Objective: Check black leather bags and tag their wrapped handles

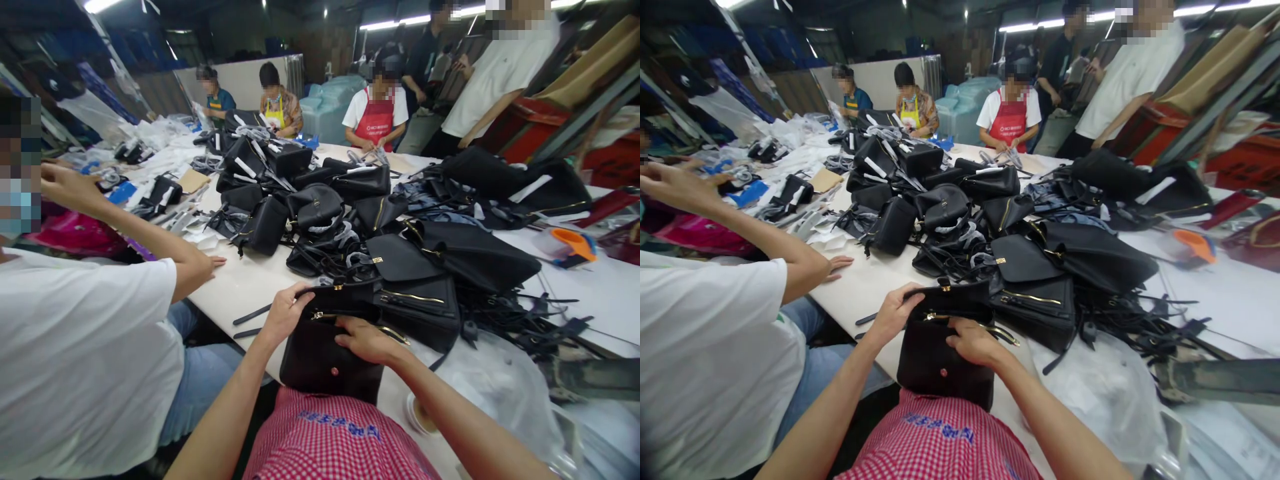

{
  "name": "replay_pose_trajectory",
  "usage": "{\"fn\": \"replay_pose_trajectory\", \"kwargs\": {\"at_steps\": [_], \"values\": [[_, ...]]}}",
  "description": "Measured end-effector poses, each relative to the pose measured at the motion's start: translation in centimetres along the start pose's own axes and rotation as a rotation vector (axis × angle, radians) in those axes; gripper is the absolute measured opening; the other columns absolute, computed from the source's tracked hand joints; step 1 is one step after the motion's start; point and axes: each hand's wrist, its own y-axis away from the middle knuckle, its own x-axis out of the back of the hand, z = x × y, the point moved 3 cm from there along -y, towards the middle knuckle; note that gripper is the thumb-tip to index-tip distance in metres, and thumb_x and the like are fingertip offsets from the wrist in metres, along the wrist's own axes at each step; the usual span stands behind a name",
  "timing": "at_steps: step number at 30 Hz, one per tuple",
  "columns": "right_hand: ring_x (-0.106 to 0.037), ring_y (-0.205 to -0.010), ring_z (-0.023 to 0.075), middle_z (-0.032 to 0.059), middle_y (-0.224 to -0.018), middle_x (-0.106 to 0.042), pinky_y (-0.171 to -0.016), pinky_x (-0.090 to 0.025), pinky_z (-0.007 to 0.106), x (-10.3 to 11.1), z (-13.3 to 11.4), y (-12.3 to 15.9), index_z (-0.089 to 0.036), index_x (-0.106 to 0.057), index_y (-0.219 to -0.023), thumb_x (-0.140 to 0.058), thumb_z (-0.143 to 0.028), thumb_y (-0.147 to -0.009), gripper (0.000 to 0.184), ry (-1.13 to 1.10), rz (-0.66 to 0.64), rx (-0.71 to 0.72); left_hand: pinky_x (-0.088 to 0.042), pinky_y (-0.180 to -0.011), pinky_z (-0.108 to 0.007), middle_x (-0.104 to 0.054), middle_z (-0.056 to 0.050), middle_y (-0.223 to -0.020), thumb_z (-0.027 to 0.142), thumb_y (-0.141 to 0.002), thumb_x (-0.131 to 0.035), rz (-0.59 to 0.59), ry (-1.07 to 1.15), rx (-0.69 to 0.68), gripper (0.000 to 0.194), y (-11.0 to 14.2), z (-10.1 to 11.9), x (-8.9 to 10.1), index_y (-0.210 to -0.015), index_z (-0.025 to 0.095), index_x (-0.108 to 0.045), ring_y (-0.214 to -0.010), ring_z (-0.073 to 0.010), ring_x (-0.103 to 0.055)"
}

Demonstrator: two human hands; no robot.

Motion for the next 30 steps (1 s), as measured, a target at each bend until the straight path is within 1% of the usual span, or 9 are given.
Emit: {"fn": "replay_pose_trajectory", "kwargs": {"at_steps": [6, 9, 12, 14, 16, 19, 22, 25, 30], "values": [[-0.065, -0.105, 0.0267, 0.0104, -0.114, -0.071, -0.092, -0.049, 0.040, -0.7, 1.2, 0.1, -0.020, -0.069, -0.108, -0.055, -0.021, -0.084, 0.028, -0.034, 0.123, -0.009, -0.042, -0.102, -0.037, -0.071, -0.005, -0.114, 0.020, -0.085, -0.056, -0.098, -0.011, -0.109, 0.024, 1.9, 0.9, -0.4, -0.103, 0.024, -0.072, -0.110, -0.0232, -0.061], [-0.062, -0.109, 0.0302, 0.0150, -0.118, -0.068, -0.096, -0.047, 0.045, -1.3, 1.4, 1.7, -0.017, -0.066, -0.115, -0.053, -0.018, -0.083, 0.034, -0.003, 0.257, 0.093, -0.031, -0.113, -0.045, -0.065, -0.005, -0.127, 0.011, -0.084, -0.053, -0.159, -0.098, -0.231, 0.037, 3.5, 0.1, -0.5, -0.113, 0.028, -0.069, -0.124, -0.0235, -0.053], [-0.068, -0.093, 0.0277, 0.0149, -0.101, -0.073, -0.083, -0.055, 0.040, -1.7, 1.4, 4.6, -0.018, -0.069, -0.103, -0.046, -0.016, -0.087, 0.029, -0.046, 0.501, 0.267, -0.027, -0.115, -0.052, -0.059, -0.004, -0.135, 0.006, -0.086, -0.045, -0.137, -0.192, -0.342, 0.049, 5.0, -1.1, -0.3, -0.123, 0.033, -0.062, -0.133, -0.0225, -0.045], [-0.069, -0.093, 0.0247, 0.0133, -0.101, -0.073, -0.081, -0.056, 0.034, -1.6, 1.7, 6.7, -0.020, -0.069, -0.098, -0.045, -0.020, -0.091, 0.025, -0.169, 0.683, 0.258, -0.029, -0.114, -0.053, -0.058, -0.004, -0.136, 0.005, -0.088, -0.043, -0.109, -0.239, -0.404, 0.050, 5.8, -1.6, -0.1, -0.125, 0.033, -0.061, -0.134, -0.0226, -0.043], [-0.068, -0.097, 0.0227, 0.0112, -0.105, -0.072, -0.083, -0.056, 0.029, -1.6, 2.0, 8.6, -0.021, -0.068, -0.095, -0.049, -0.023, -0.092, 0.019, -0.295, 0.777, 0.201, -0.032, -0.113, -0.053, -0.055, -0.005, -0.139, 0.004, -0.089, -0.040, -0.076, -0.302, -0.457, 0.051, 6.5, -1.7, -0.1, -0.126, 0.033, -0.059, -0.135, -0.0232, -0.042], [-0.069, -0.094, 0.0220, 0.0084, -0.099, -0.073, -0.082, -0.056, 0.027, -2.1, 2.3, 10.5, -0.023, -0.069, -0.090, -0.058, -0.026, -0.088, 0.012, -0.352, 0.774, 0.197, -0.035, -0.111, -0.053, -0.048, -0.007, -0.144, 0.001, -0.087, -0.036, 0.022, -0.421, -0.540, 0.055, 7.4, -1.4, -0.2, -0.129, 0.031, -0.056, -0.137, -0.0246, -0.039], [-0.067, -0.065, 0.0176, 0.0043, -0.072, -0.070, -0.061, -0.055, 0.023, -3.2, 3.3, 11.2, -0.022, -0.069, -0.079, -0.061, -0.032, -0.086, 0.014, -0.419, 0.649, 0.138, -0.036, -0.111, -0.055, -0.053, -0.008, -0.139, -0.002, -0.084, -0.038, 0.070, -0.454, -0.633, 0.057, 8.4, -1.4, -0.7, -0.129, 0.029, -0.056, -0.135, -0.0256, -0.042], [-0.059, -0.045, 0.0131, 0.0006, -0.057, -0.063, -0.046, -0.049, 0.020, -3.5, 4.7, 11.6, -0.020, -0.068, -0.080, -0.057, -0.042, -0.088, 0.026, -0.633, 0.605, -0.055, -0.034, -0.111, -0.058, -0.058, -0.008, -0.134, -0.002, -0.078, -0.040, -0.013, -0.413, -0.638, 0.056, 9.3, -1.6, -0.9, -0.124, 0.026, -0.058, -0.134, -0.0266, -0.043], [-0.057, -0.049, 0.0132, 0.0007, -0.060, -0.062, -0.048, -0.048, 0.023, -1.4, 5.8, 12.2, -0.017, -0.066, -0.086, -0.061, -0.056, -0.081, 0.039, -0.864, 0.732, -0.206, -0.037, -0.110, -0.052, -0.057, -0.006, -0.137, 0.004, -0.075, -0.043, -0.157, -0.496, -0.546, 0.059, 9.4, -1.7, 0.0, -0.127, 0.027, -0.055, -0.132, -0.0257, -0.046]]}}
